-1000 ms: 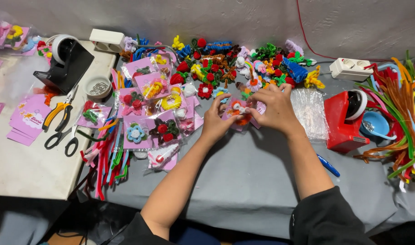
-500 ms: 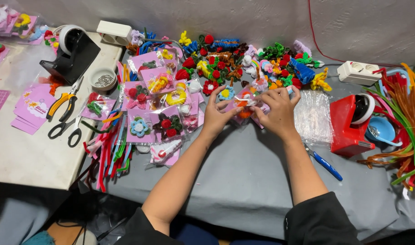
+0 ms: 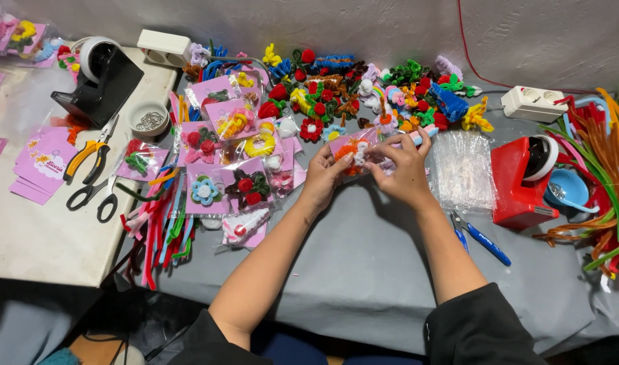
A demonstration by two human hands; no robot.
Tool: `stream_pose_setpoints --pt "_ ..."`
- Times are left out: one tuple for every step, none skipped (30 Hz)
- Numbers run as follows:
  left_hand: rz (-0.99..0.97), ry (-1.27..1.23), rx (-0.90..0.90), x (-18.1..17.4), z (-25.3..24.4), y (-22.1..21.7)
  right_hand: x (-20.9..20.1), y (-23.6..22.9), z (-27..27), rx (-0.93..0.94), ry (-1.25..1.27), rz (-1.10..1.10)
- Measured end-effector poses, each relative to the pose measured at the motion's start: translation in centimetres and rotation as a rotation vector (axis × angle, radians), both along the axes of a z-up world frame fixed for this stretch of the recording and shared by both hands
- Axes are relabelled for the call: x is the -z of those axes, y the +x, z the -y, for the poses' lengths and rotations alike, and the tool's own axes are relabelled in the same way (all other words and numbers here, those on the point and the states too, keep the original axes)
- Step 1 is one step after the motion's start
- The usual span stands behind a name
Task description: The person places small pipe-cleaner flower crafts onto cards and slides them into plastic sleeves by hand, occasionally using pliers to adjust the small ornaments before sealing them.
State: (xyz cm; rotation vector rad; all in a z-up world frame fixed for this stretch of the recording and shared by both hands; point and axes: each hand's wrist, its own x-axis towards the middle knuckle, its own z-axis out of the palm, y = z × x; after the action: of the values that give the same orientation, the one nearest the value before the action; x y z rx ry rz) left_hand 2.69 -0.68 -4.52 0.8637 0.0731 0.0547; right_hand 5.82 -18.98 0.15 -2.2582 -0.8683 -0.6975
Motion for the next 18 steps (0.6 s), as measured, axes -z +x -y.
stream_pose_setpoints --pt "0.000 -0.001 0.000 0.2 0.0 0.1 -0.7 -0.5 -0.3 0.000 -0.001 0.000" --pt "-0.006 -0.017 -0.004 0.3 0.0 0.2 -1.4 -1.0 -0.5 -0.034 0.003 -0.055" --pt "-0.012 -0.034 -0.008 0.5 -0.1 0.3 -2.2 -1.5 -0.8 -0.069 0.007 -0.110" --pt "-0.013 -0.035 -0.007 0.7 -0.1 0.4 -2.5 -1.6 -0.7 -0.069 0.006 -0.111" --pt "-0.008 -0.042 -0.020 0.9 -0.2 0.6 -2.9 -1.7 -0.7 -0.084 0.018 -0.130" --pt "-0.004 -0.048 -0.031 1.0 -0.2 0.7 -3.2 -1.8 -0.5 -0.099 0.031 -0.150" --pt "-0.005 -0.048 -0.030 1.0 -0.2 0.6 -3.2 -1.5 -0.1 -0.098 0.030 -0.151" --pt "-0.008 -0.056 -0.043 1.0 -0.2 0.7 -3.3 -1.2 0.4 -0.077 0.055 -0.128" --pt "-0.010 -0.063 -0.056 0.9 -0.2 0.7 -3.3 -0.8 0.9 -0.057 0.080 -0.104" --pt "-0.009 -0.064 -0.055 0.8 -0.3 0.7 -3.2 -0.5 1.5 -0.055 0.079 -0.103" --pt "-0.017 -0.065 -0.059 0.8 -0.4 0.7 -3.1 -0.2 2.1 -0.030 0.153 -0.109" --pt "-0.024 -0.067 -0.066 0.7 -0.5 0.7 -3.0 0.2 2.7 -0.008 0.226 -0.115" --pt "-0.023 -0.067 -0.067 0.1 -0.4 0.3 -2.8 0.3 2.7 -0.010 0.225 -0.114" --pt "-0.033 -0.070 -0.039 -0.5 -0.2 0.0 -2.6 0.4 2.7 -0.001 0.278 -0.109" --pt "-0.044 -0.073 -0.011 -1.0 0.0 -0.3 -2.4 0.6 2.7 0.008 0.331 -0.104" --pt "-0.044 -0.074 -0.010 -0.5 0.0 -0.1 -3.3 0.1 2.2 0.010 0.330 -0.103" --pt "-0.027 -0.094 -0.008 0.1 0.0 0.2 -4.1 -0.3 1.6 -0.040 0.386 -0.130" --pt "-0.010 -0.113 -0.008 0.7 0.0 0.5 -4.9 -0.8 1.1 -0.092 0.441 -0.156"
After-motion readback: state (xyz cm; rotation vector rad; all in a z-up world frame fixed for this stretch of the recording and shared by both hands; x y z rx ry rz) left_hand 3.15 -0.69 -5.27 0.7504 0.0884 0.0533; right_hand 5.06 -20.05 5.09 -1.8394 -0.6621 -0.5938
